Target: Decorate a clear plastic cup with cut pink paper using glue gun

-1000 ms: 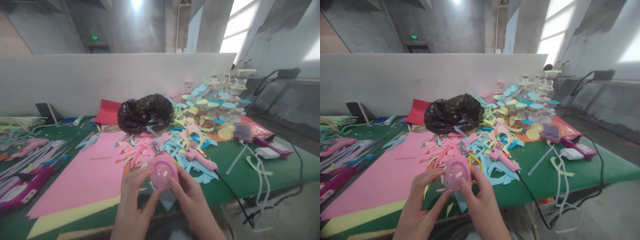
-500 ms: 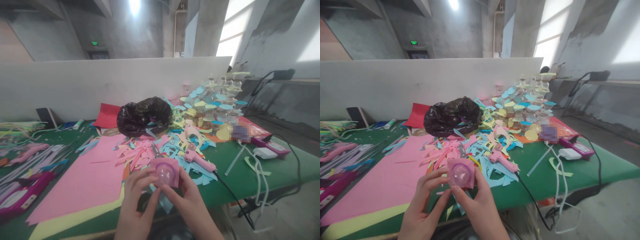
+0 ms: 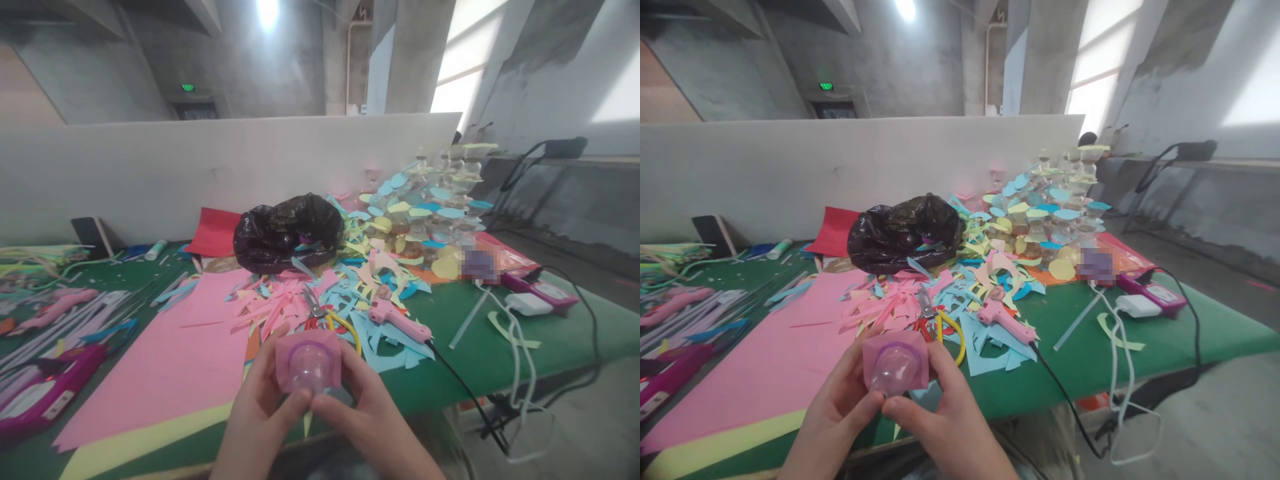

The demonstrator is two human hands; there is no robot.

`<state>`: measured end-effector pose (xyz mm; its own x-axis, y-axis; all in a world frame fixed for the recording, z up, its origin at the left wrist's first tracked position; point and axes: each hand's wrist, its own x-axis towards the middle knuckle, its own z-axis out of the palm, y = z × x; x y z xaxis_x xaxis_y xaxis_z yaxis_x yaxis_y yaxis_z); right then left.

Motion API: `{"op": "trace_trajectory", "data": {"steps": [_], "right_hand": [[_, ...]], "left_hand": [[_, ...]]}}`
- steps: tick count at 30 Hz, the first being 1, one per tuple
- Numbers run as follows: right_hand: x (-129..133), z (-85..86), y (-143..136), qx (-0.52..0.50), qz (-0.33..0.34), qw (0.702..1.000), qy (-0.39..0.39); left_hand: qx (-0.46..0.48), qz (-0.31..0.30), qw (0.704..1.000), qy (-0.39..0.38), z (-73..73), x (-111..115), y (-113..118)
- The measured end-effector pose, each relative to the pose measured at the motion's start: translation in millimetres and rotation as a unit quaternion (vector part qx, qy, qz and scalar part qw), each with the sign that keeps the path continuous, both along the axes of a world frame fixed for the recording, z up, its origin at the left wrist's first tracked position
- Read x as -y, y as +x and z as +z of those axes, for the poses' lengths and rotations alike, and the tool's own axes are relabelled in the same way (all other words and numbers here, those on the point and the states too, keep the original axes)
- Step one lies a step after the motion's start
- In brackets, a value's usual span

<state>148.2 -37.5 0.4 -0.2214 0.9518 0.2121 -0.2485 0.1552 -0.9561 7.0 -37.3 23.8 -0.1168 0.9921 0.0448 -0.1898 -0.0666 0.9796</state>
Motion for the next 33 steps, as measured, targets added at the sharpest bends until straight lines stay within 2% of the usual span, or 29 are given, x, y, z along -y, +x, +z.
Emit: {"op": "trace_trajectory", "data": {"steps": [3, 5, 7, 9, 11, 13, 15, 17, 21, 25, 27, 29, 33], "right_hand": [[-1, -1.6, -1, 0.074, -0.061, 0.994, 0.047], [-6, -1.6, 0, 0.185, -0.145, 0.967, 0.094], [-13, 1.2, 2, 0.328, -0.22, 0.909, 0.135], [-23, 7.7, 3, 0.472, -0.249, 0.833, 0.144], [-33, 16.3, 3, 0.59, -0.23, 0.765, 0.12], [-43, 24.8, 1, 0.662, -0.186, 0.72, 0.099], [-50, 31.2, -3, 0.696, -0.149, 0.696, 0.094], [-56, 34.9, -8, 0.711, -0.131, 0.685, 0.092], [-64, 37.8, -15, 0.709, -0.118, 0.693, 0.054], [-68, 38.8, -10, 0.673, -0.119, 0.729, 0.037], [-70, 37.6, -3, 0.629, -0.134, 0.766, 0.022], [-71, 34.8, 6, 0.559, -0.148, 0.816, 0.007], [-68, 27.9, 19, 0.341, -0.172, 0.924, -0.011]], "left_hand": [[0.004, 0.026, 0.999, 0.021, 1.3, -4, -7], [-0.005, 0.069, 0.997, 0.041, 0.4, -9, -14], [-0.022, 0.115, 0.992, 0.053, -1.3, -15, -23], [-0.039, 0.155, 0.986, 0.054, -2.8, -19, -29], [-0.041, 0.188, 0.98, 0.051, -3.0, -21, -31], [-0.041, 0.207, 0.976, 0.049, -2.0, -21, -28], [-0.046, 0.216, 0.974, 0.049, -0.7, -19, -24], [-0.052, 0.221, 0.973, 0.045, -0.2, -17, -22], [-0.041, 0.231, 0.971, 0.043, -3.2, -18, -22], [-0.01, 0.211, 0.976, 0.051, -7.8, -21, -21], [-0.002, 0.202, 0.978, 0.055, -9.0, -22, -20], [0.0, 0.201, 0.978, 0.06, -9.2, -22, -18], [0.01, 0.218, 0.974, 0.054, -7.7, -21, -15]]}}
